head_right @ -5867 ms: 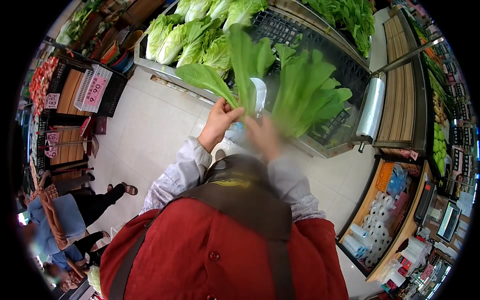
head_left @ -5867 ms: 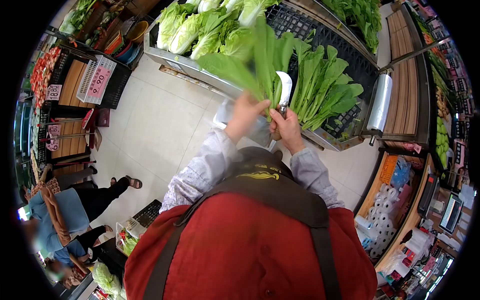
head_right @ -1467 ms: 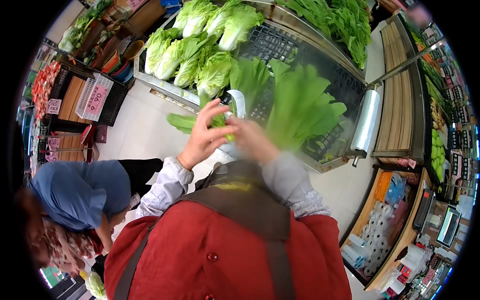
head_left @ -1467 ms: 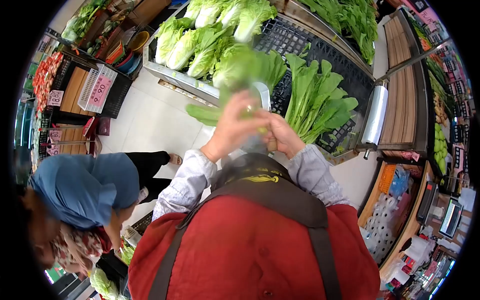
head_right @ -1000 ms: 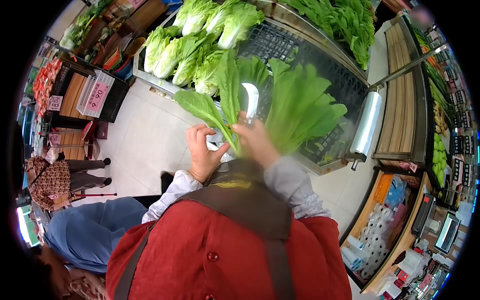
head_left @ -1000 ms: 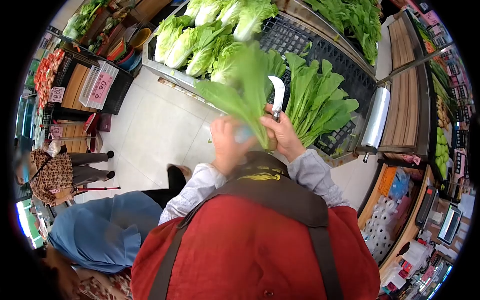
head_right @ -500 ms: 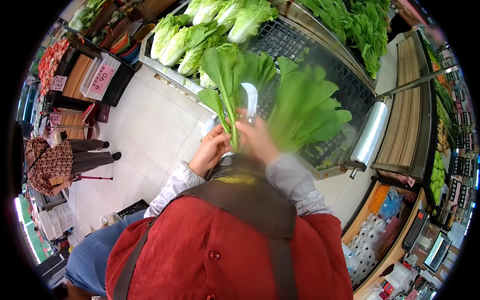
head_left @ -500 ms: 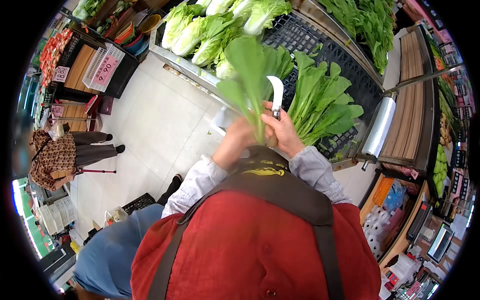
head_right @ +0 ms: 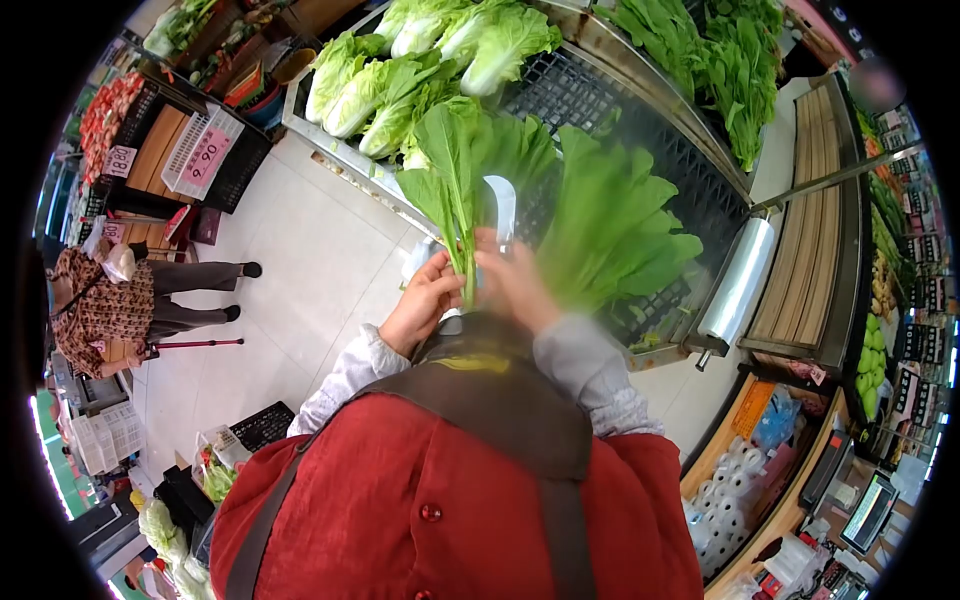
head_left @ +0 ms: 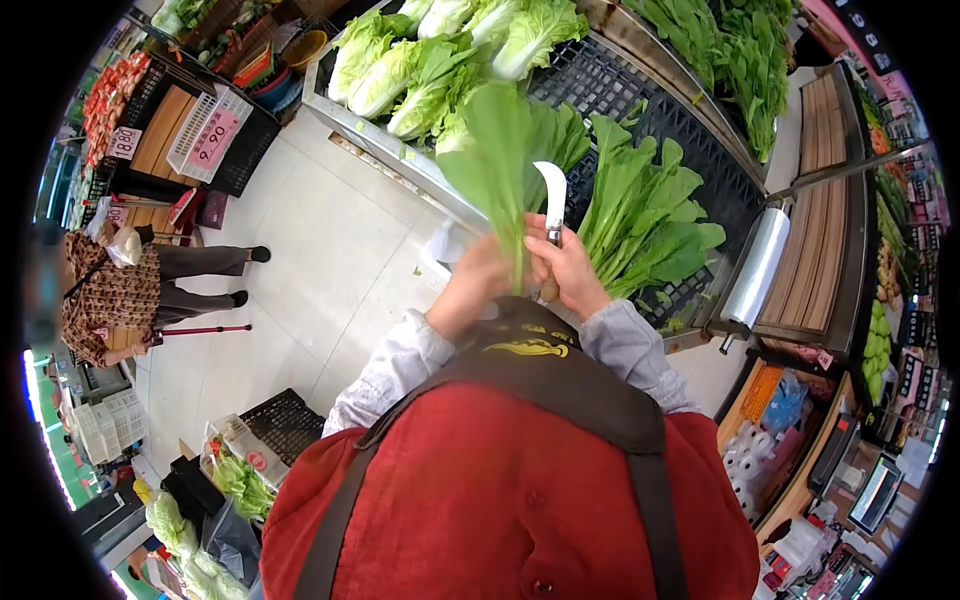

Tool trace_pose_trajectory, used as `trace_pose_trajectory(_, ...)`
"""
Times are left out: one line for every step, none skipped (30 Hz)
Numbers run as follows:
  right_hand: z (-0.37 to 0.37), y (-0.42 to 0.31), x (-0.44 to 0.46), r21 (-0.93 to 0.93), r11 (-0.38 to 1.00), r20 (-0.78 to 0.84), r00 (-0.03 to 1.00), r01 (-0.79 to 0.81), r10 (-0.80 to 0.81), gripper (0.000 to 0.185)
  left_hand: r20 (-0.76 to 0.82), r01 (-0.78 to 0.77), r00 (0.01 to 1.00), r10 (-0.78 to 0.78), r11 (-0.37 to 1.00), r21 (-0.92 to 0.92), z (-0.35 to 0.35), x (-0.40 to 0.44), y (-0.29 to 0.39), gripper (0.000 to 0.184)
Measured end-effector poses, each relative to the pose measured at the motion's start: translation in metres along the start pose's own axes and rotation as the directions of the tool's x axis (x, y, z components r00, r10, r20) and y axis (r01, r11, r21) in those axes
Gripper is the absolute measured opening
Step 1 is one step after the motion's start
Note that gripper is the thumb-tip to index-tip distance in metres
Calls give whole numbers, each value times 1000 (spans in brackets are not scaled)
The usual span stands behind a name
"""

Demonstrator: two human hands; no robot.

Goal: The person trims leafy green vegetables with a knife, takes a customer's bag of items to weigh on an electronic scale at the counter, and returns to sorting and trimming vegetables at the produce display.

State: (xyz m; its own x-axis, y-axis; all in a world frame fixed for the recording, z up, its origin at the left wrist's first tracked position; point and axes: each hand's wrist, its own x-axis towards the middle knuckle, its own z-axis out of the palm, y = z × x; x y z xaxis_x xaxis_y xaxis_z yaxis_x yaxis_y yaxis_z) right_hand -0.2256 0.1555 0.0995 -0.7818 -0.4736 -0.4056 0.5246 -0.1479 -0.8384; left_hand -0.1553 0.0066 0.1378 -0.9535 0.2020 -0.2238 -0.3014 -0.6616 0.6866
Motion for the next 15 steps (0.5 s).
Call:
trace_pose_trajectory(-2, 2, 2, -2, 1000, 1, 1000, 1, -1, 37, 1, -2, 1000, 2, 1000, -1, -1, 0, 0, 40)
trace_pose_trajectory(-3, 3, 3, -16, 1000, -5, 1000, 14, -14, 37, -26, -1, 1000, 1, 1000, 26, -2, 1, -2, 40)
trace_pose_trajectory(-2, 3, 4, -23, 1000, -7, 1000, 21, -21, 37, -54, 2, 999, 1, 999, 54, -4, 2, -4, 39)
trace_pose_trajectory(-1, 3, 4, -31, 999, -9, 1000, 27, -28, 36, -54, -1, 999, 4, 999, 54, -14, 4, -13, 39)
trace_pose_trajectory(1, 3, 3, -33, 999, -37, 999, 32, -33, 32, -152, 11, 988, 3, 996, 92, -29, 8, -29, 40)
trace_pose_trajectory(3, 3, 3, -36, 999, -64, 997, 36, -38, 29, -248, 26, 969, 7, 991, 130, -34, 10, -34, 40)
trace_pose_trajectory(3, 4, 4, -37, 999, -63, 997, 38, -40, 29, -247, 24, 969, 9, 991, 131, -39, 11, -38, 40)
trace_pose_trajectory(2, 6, 6, -93, 992, -50, 995, 81, -86, 25, -226, -6, 973, 54, 978, 207, -45, 12, -42, 39)
trace_pose_trajectory(2, 7, 7, -121, 987, -43, 993, 104, -110, 23, -202, -37, 975, 97, 959, 282, -47, 13, -42, 39)
trace_pose_trajectory(2, 8, 8, -148, 981, -35, 991, 126, -133, 22, -201, -38, 975, 98, 958, 283, -50, 13, -43, 39)
trace_pose_trajectory(1, 9, 8, -158, 981, -30, 992, 117, -123, 21, -197, -43, 974, 109, 949, 313, -52, 13, -44, 39)
trace_pose_trajectory(2, 9, 9, -162, 980, -28, 992, 113, -119, 21, -193, -46, 974, 118, 938, 343, -54, 13, -45, 38)
trace_pose_trajectory(3, 9, 9, -166, 980, -27, 993, 109, -115, 20, -191, -47, 974, 119, 938, 344, -58, 14, -47, 38)
trace_pose_trajectory(4, 10, 9, -152, 983, -38, 993, 106, -113, 20, -212, -35, 969, 124, 925, 379, -62, 15, -48, 37)
trace_pose_trajectory(5, 10, 10, -138, 985, -49, 993, 102, -110, 20, -233, -22, 964, 129, 910, 413, -62, 14, -46, 36)
